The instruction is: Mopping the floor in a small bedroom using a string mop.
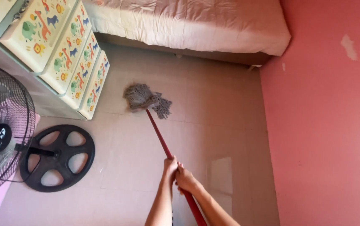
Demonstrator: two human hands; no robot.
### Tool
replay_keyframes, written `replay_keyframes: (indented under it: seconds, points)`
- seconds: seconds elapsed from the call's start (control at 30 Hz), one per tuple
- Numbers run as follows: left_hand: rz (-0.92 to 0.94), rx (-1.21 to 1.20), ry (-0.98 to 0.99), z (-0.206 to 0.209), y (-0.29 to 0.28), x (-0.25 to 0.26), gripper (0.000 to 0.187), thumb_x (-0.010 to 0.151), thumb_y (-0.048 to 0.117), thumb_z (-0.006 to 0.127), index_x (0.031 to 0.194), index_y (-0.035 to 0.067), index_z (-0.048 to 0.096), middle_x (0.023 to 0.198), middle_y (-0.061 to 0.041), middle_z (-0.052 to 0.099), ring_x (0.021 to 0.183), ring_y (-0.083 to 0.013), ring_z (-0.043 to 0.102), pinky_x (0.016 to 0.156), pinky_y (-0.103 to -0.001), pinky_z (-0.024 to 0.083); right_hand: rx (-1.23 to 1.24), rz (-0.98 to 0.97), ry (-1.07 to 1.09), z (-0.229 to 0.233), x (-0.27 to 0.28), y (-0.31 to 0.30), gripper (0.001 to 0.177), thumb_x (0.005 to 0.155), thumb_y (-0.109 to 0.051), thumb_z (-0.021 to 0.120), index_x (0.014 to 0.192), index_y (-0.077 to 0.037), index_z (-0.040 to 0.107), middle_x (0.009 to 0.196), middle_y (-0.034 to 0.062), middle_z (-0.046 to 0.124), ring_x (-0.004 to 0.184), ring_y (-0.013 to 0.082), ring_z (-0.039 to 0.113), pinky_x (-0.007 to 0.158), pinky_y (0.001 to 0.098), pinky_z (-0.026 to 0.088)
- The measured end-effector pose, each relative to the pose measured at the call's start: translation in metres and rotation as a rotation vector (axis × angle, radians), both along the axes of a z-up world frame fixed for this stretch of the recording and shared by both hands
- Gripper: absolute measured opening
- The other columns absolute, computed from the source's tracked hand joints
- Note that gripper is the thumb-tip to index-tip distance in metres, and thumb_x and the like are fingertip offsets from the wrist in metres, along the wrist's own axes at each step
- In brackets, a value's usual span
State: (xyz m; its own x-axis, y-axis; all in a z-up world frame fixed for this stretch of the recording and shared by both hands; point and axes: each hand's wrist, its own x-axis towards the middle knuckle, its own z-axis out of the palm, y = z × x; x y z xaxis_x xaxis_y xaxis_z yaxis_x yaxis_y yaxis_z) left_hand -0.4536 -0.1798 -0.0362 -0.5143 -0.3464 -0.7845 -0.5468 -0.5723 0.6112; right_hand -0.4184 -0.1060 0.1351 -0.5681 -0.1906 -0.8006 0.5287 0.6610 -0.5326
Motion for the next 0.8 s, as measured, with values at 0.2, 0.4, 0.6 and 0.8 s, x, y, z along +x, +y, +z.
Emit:
replay_keyframes:
  seconds: [0.2,0.4,0.6,0.8]
  points:
    - [0.172,0.143,-0.076,0.026,0.084,0.084,0.022,0.087,0.016,0.046,0.078,-0.004,0.052,0.059,-0.013,0.055,0.051,-0.0277,0.059,0.047,-0.038,0.048,0.02,0.035,-0.085,0.047,0.078,0.069,0.053,0.103,-0.032,0.021,0.156,-0.03,0.019,0.07,0.0083,0.055,0.039,0.0132,0.047,0.03,0.0264,0.043]
    - [0.368,0.385,-0.05,0.055,0.147,0.173,0.03,0.097,0.02,0.055,0.094,-0.01,0.051,0.082,-0.025,0.064,0.076,-0.0402,0.069,0.075,-0.044,0.061,0.039,0.047,-0.071,0.087,0.154,0.12,0.051,0.1,-0.028,0.025,0.15,-0.03,0.034,0.071,0.01,0.055,0.04,0.0143,0.045,0.031,0.0269,0.04]
    - [0.205,0.247,-0.069,0.047,0.145,0.194,0.033,0.099,0.024,0.048,0.081,-0.004,0.051,0.063,-0.015,0.057,0.057,-0.028,0.061,0.052,-0.039,0.055,0.092,0.122,-0.095,0.076,0.175,0.124,0.053,0.101,-0.028,0.021,0.155,-0.029,0.023,0.077,0.007,0.057,0.049,0.0116,0.05,0.037,0.0238,0.046]
    - [0.123,0.14,-0.082,0.034,0.128,0.164,0.03,0.094,0.021,0.045,0.082,-0.005,0.052,0.063,-0.014,0.054,0.056,-0.0286,0.063,0.048,-0.039,0.05,0.148,0.174,-0.069,0.047,0.148,0.11,0.05,0.103,-0.029,0.02,0.15,-0.015,0.027,0.078,0.0107,0.06,0.048,0.0151,0.054,0.036,0.0279,0.049]
